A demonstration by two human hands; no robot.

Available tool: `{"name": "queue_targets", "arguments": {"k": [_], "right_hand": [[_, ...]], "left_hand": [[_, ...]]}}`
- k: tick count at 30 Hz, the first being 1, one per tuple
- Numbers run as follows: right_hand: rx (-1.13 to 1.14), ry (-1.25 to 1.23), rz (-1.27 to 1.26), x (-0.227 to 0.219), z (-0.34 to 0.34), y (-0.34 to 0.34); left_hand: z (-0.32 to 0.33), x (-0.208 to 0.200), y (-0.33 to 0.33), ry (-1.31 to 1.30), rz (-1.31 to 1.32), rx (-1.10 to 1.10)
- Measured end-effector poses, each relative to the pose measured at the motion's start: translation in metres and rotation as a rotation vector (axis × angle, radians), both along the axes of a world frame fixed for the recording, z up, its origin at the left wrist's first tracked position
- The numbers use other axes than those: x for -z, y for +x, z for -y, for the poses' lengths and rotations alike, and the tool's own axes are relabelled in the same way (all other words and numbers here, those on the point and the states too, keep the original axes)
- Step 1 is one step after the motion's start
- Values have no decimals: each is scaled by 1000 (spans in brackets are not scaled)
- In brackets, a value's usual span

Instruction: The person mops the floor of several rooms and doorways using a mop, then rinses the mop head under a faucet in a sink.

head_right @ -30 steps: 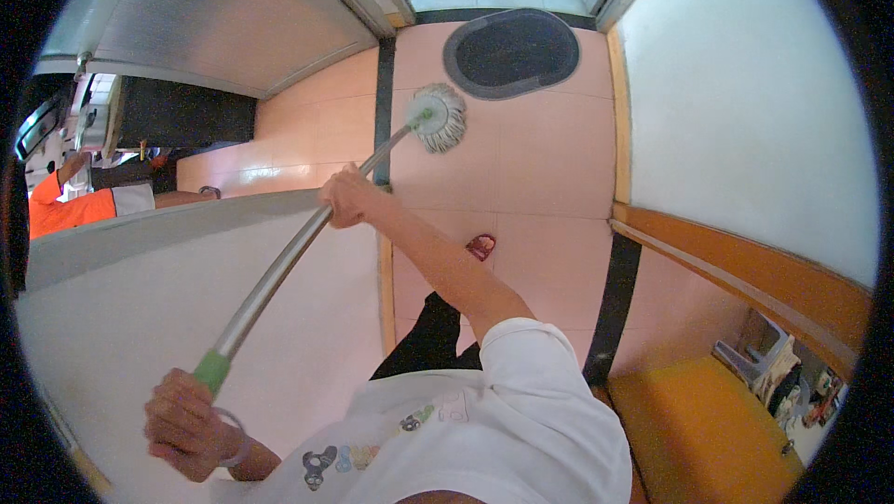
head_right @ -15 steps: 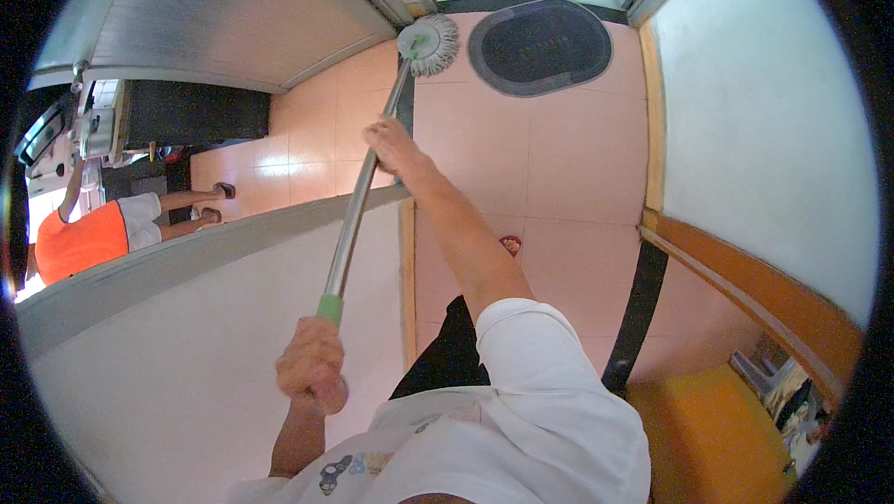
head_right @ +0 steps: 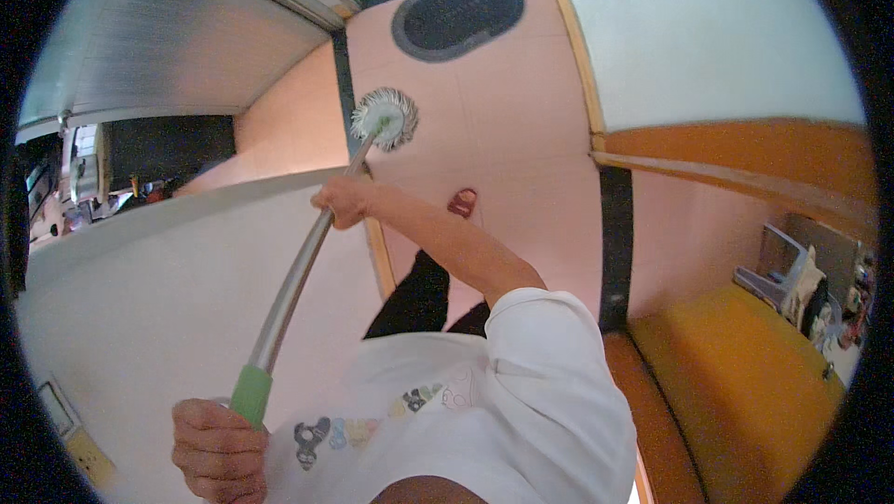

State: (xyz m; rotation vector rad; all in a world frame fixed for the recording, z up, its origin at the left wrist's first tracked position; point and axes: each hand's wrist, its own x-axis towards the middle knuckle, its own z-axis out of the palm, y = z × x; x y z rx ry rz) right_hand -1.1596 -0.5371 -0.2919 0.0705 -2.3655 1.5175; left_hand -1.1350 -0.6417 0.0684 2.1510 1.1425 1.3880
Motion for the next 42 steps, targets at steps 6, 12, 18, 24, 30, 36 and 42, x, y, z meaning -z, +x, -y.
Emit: {"name": "queue_targets", "arguments": {"k": [6,12,18,24,30,36,42], "right_hand": [[324,240,24,-15,-43,123],[661,329,229,19,-80,204],[642,269,151,50,-61,164],[324,223,208,4,59,66],[84,119,-65,-54,143,22],[-61,140,-21,-39,121,65],[147,142,95,-55,107,163]], "left_hand": [[13,10,28,-49,186,112],[-7,91,35,-253,551,258],[41,132,-17,-199,685,-158],[154,43,-51,-265,448,-464],[174,-25,-4,-101,230,-612],[125,-16,43,-234,44,-25],[115,-32,99,-265,54,347]]}}
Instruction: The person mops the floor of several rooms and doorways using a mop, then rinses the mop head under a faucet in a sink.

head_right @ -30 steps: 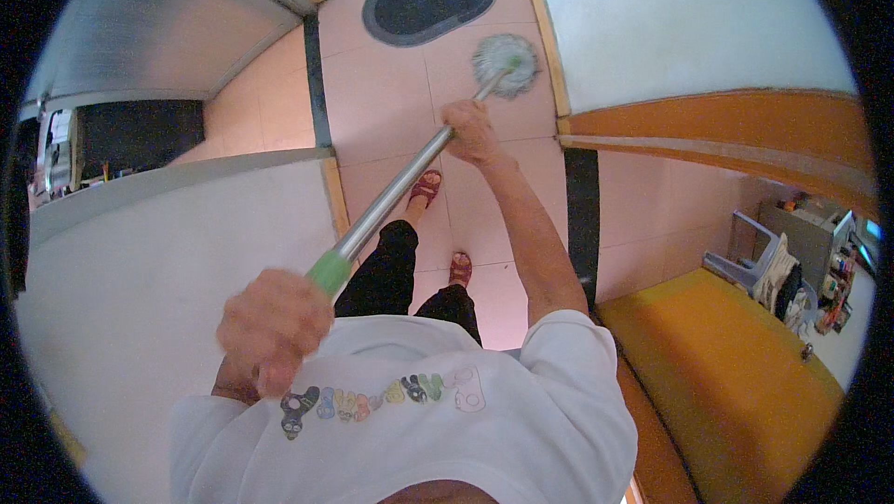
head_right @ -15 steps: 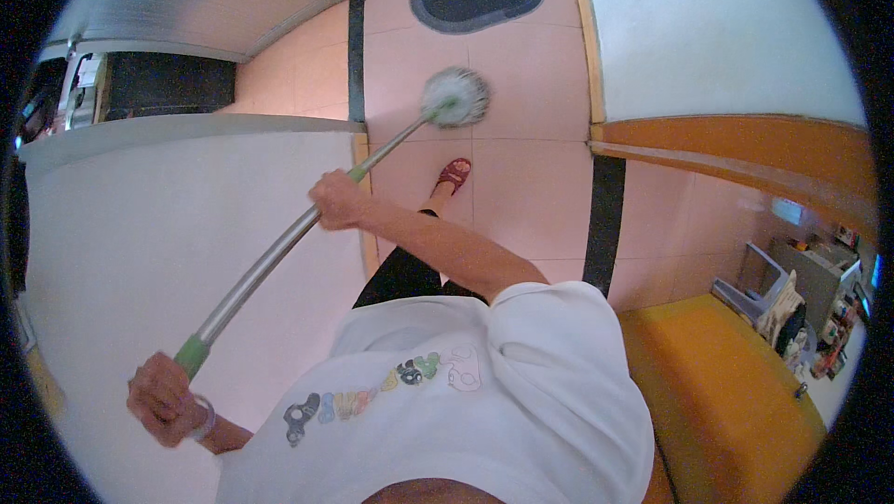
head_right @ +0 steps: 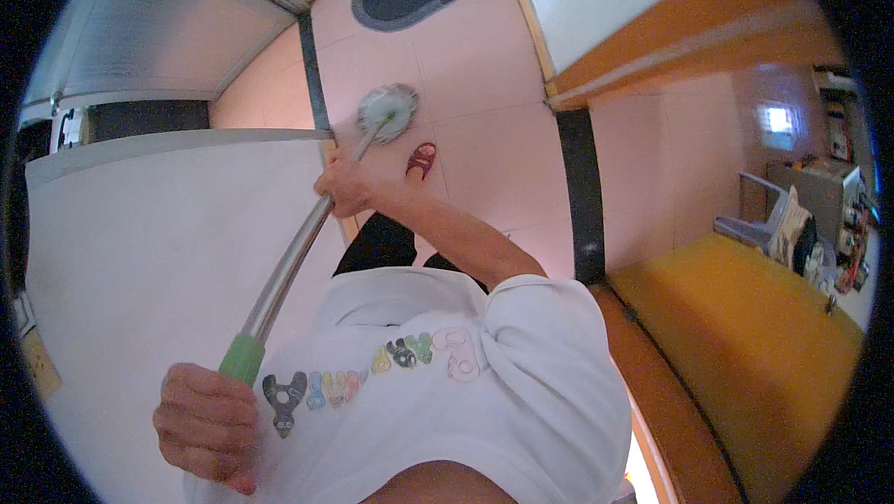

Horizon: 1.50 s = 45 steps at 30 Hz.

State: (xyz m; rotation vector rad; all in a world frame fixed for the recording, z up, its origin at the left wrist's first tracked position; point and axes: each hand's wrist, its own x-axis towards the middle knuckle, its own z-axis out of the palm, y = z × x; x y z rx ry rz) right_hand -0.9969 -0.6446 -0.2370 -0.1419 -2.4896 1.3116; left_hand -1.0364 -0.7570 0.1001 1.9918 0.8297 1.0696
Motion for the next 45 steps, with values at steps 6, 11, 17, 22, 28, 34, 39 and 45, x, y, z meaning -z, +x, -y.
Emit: {"name": "queue_targets", "arguments": {"k": [6,11,17,22,28,34,39,45], "right_hand": [[378,192,84,42,-25,126],[536,271,167,70,-33,178],[412,285,398,115,0,190],[266,377,312,151,38,179],[105,409,266,146,130,132],[-232,379,113,158,216,102],[-515,584,177,180,352,112],[-1034,669,349,156,599,204]], "left_hand": [[6,48,49,12,193,14],[56,91,71,-217,-226,-396],[133,145,77,-1257,293,-514],[194,194,93,-1049,-387,-794],[295,178,107,-1127,-253,-1030],[400,189,183,-1092,-65,-1266],[521,210,261,-1256,73,-1412],[690,139,377,-1619,114,-1529]]}}
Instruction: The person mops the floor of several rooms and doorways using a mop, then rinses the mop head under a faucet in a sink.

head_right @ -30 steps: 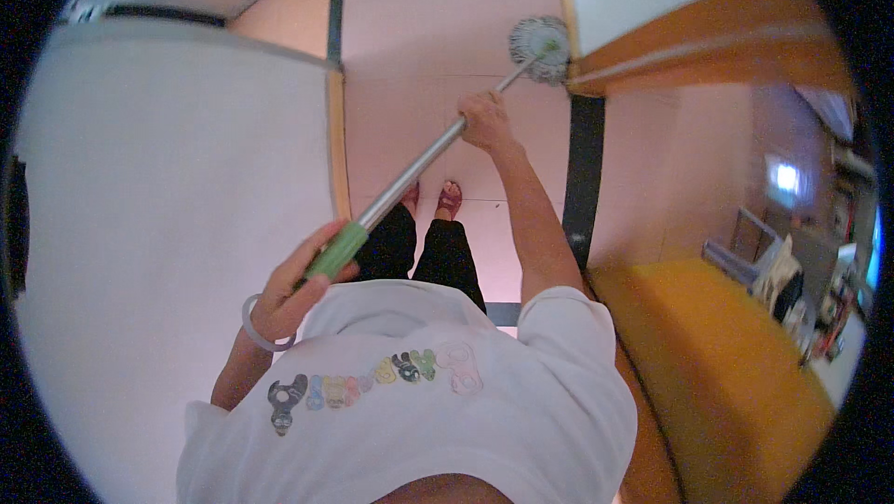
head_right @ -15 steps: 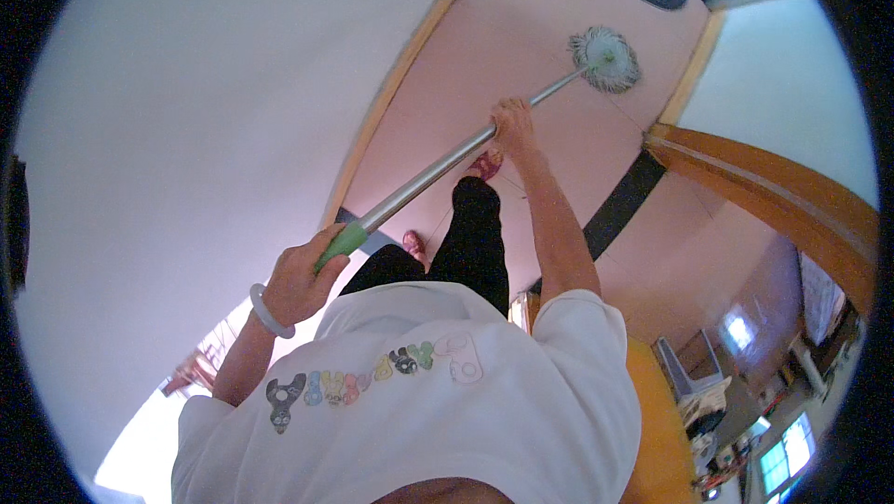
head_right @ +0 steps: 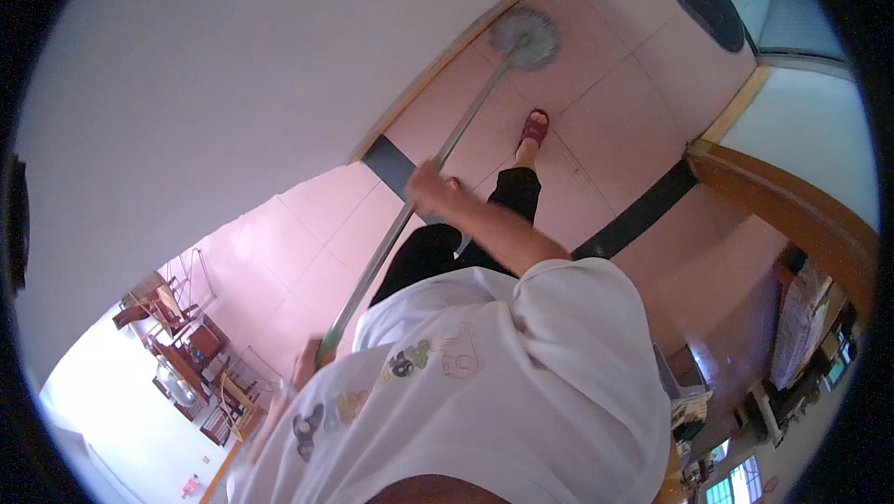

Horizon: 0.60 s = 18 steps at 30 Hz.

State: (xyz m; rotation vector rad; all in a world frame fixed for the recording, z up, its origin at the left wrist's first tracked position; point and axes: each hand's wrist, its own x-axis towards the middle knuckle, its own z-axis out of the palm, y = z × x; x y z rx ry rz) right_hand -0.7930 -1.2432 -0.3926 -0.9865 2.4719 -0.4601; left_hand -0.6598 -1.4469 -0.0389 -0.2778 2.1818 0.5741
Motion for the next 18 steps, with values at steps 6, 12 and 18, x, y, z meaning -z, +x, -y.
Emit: {"name": "queue_targets", "arguments": {"k": [6,12,18], "right_hand": [[-567,-265,423,-89,205,105],[-514,-640,272,-97,275,161],[-448,-651,421,-82,199,114]], "left_hand": [[123,-140,118,-221,87,-486],[180,-185,200,-467,143,-408],[123,-133,126,-344,143,27]]}}
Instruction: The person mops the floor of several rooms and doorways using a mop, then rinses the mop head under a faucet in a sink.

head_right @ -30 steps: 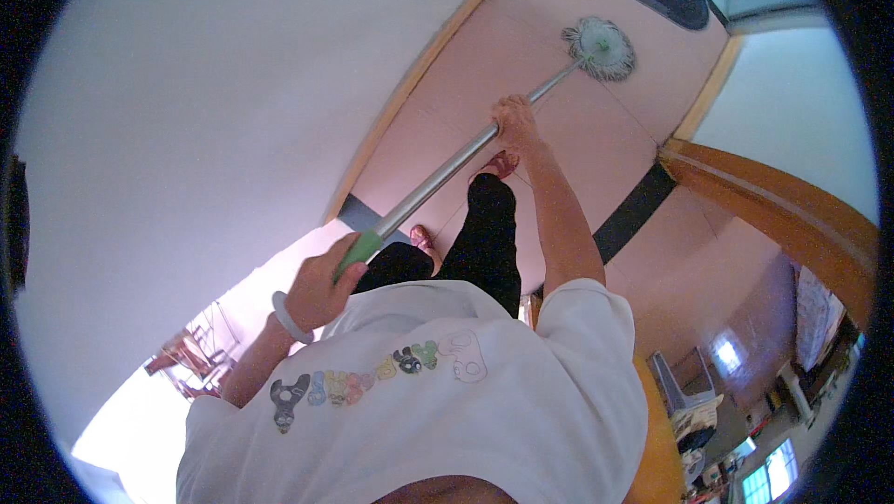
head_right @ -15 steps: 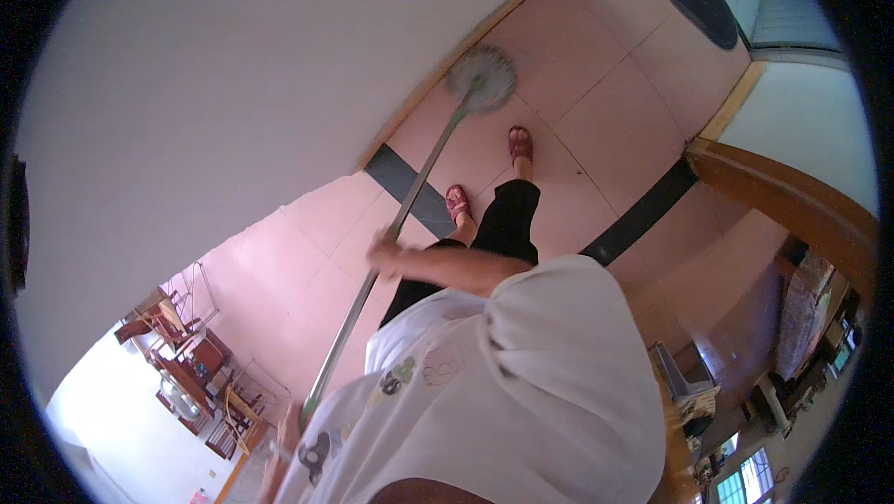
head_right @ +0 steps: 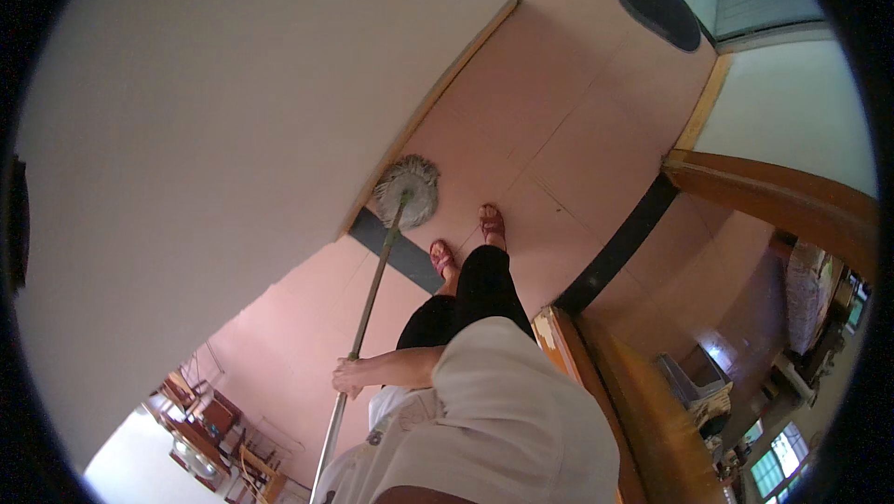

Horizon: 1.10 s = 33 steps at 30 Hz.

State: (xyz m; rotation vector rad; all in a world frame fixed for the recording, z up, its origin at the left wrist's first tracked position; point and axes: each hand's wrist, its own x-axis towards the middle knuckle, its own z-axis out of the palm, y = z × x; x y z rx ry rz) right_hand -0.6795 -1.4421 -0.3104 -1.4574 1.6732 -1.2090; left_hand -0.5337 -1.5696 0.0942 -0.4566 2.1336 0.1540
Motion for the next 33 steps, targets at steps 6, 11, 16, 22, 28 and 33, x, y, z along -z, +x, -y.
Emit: {"name": "queue_targets", "arguments": {"k": [6,11,16,22,28,33], "right_hand": [[297,329,-140,33,-180,-116],[491,489,-310,101,-325,-189],[849,560,-377,162,-461,-251],[1395,809,-489,190,-581,-304],[1405,935,-279,135,-561,-324],[1076,897,-449,158,-466,-269]], "left_hand": [[-45,163,-32,168,-169,-1590],[-206,200,-194,361,-153,-13],[-322,284,-265,603,-215,32],[-434,341,-342,706,-269,112],[-420,307,-356,654,-221,147],[-280,292,-290,757,-227,128]]}}
